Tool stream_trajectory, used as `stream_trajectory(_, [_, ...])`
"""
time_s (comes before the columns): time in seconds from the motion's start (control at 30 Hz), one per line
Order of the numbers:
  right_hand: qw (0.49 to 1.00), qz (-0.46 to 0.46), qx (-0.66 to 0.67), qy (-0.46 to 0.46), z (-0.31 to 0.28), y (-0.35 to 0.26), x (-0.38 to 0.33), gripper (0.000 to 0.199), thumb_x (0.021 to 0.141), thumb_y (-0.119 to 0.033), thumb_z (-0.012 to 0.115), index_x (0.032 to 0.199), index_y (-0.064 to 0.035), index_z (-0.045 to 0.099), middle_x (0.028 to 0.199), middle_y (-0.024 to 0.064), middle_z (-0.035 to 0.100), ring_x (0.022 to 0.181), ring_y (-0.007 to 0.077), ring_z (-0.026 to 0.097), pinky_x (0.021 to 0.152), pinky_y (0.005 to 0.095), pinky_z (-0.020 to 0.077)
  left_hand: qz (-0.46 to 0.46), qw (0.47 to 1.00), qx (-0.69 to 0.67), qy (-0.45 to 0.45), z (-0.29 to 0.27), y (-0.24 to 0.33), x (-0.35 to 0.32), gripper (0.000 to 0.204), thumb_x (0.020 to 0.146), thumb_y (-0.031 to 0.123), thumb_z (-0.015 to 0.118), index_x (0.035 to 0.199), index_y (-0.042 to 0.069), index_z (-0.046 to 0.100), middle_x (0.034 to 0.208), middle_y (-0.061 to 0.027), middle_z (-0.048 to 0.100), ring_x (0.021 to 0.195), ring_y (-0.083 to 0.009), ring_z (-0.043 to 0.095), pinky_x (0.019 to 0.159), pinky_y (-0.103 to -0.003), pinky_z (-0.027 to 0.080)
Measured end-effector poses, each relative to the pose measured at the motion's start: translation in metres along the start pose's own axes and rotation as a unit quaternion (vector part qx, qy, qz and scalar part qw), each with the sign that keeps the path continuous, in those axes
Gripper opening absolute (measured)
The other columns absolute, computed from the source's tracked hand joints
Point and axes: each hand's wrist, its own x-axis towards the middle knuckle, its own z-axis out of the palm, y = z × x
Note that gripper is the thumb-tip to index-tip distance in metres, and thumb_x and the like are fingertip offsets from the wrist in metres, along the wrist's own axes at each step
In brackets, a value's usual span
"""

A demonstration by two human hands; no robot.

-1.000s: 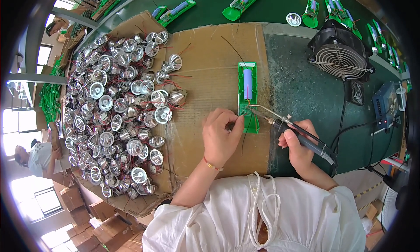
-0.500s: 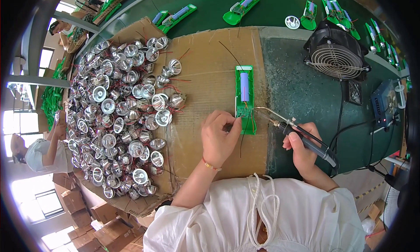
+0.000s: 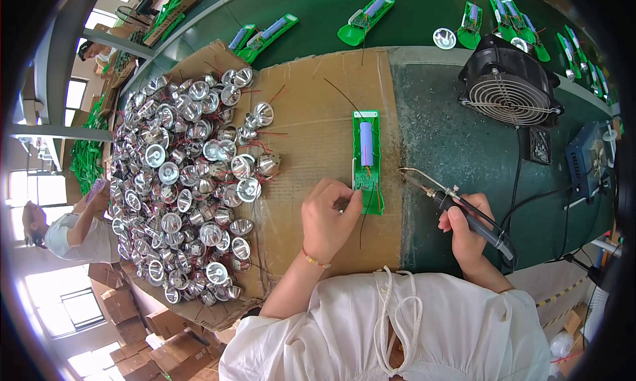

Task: The person solders wires onto circuit boards within plastic housings using a soldering iron and solder wire, assembling components for portable lighting.

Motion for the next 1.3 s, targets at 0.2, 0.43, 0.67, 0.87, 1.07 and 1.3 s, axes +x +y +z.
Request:
stream_trajectory(0.2, [0.999,0.027,0.011,0.025,-0.005,0.001,0.005,0.015,0.084,-0.007,0.058,0.087,0.0016,0.046,0.065,0.0106,0.058,0.054,0.0111,0.054,0.048,0.0223,0.0446,-0.037,0.975,0.158,-0.150,-0.015,-0.002,0.010,0.012,0.069,0.016,0.064,0.064,0.005,0.060,0.058,-0.0093,0.058,0.051,-0.0233,0.058,0.050,-0.032,0.047])
stream_trajectory(0.43, [0.993,0.103,0.036,0.041,-0.008,-0.002,0.008,0.015,0.083,-0.007,0.059,0.087,0.0005,0.047,0.067,0.0096,0.058,0.056,0.0108,0.056,0.050,0.0224,0.0459,0.097,0.955,0.215,-0.178,0.042,0.029,0.163,0.017,0.070,0.022,0.056,0.067,0.009,0.065,0.061,-0.0136,0.060,0.059,-0.0317,0.060,0.055,-0.040,0.049])
stream_trajectory(0.67, [0.991,0.114,0.056,0.042,-0.006,0.002,0.005,0.018,0.083,-0.007,0.061,0.090,-0.0002,0.046,0.070,0.0106,0.059,0.059,0.0120,0.057,0.053,0.0243,0.0482,0.255,0.924,0.282,0.043,0.111,0.024,0.302,0.021,0.076,0.031,0.062,0.082,0.011,0.066,0.086,-0.0099,0.064,0.077,-0.0286,0.062,0.067,-0.037,0.049])
stream_trajectory(0.87, [0.989,0.135,0.052,0.039,-0.008,-0.001,0.008,0.018,0.082,-0.007,0.061,0.090,0.0005,0.046,0.071,0.0106,0.059,0.061,0.0121,0.058,0.055,0.0254,0.0493,0.082,0.941,0.303,-0.130,0.047,-0.011,0.322,0.025,0.074,0.034,0.060,0.078,0.012,0.070,0.076,-0.0120,0.066,0.073,-0.0292,0.063,0.067,-0.037,0.051])
stream_trajectory(1.07, [0.989,0.130,0.028,0.069,-0.006,-0.001,0.010,0.015,0.082,-0.005,0.059,0.089,-0.0004,0.046,0.066,0.0093,0.059,0.055,0.0115,0.056,0.049,0.0221,0.0454,0.097,0.939,0.320,-0.084,0.041,-0.010,0.232,0.020,0.074,0.025,0.056,0.069,0.009,0.067,0.065,-0.0135,0.062,0.064,-0.0301,0.062,0.060,-0.039,0.050])
stream_trajectory(1.3, [0.995,0.083,0.001,0.059,-0.002,0.007,0.014,0.015,0.083,-0.009,0.058,0.087,-0.0009,0.046,0.065,0.0085,0.058,0.052,0.0100,0.054,0.047,0.0213,0.0441,0.097,0.967,0.233,-0.043,-0.031,-0.016,0.078,0.029,0.072,0.035,0.065,0.059,0.010,0.062,0.056,-0.0107,0.059,0.050,-0.0295,0.058,0.048,-0.040,0.047])
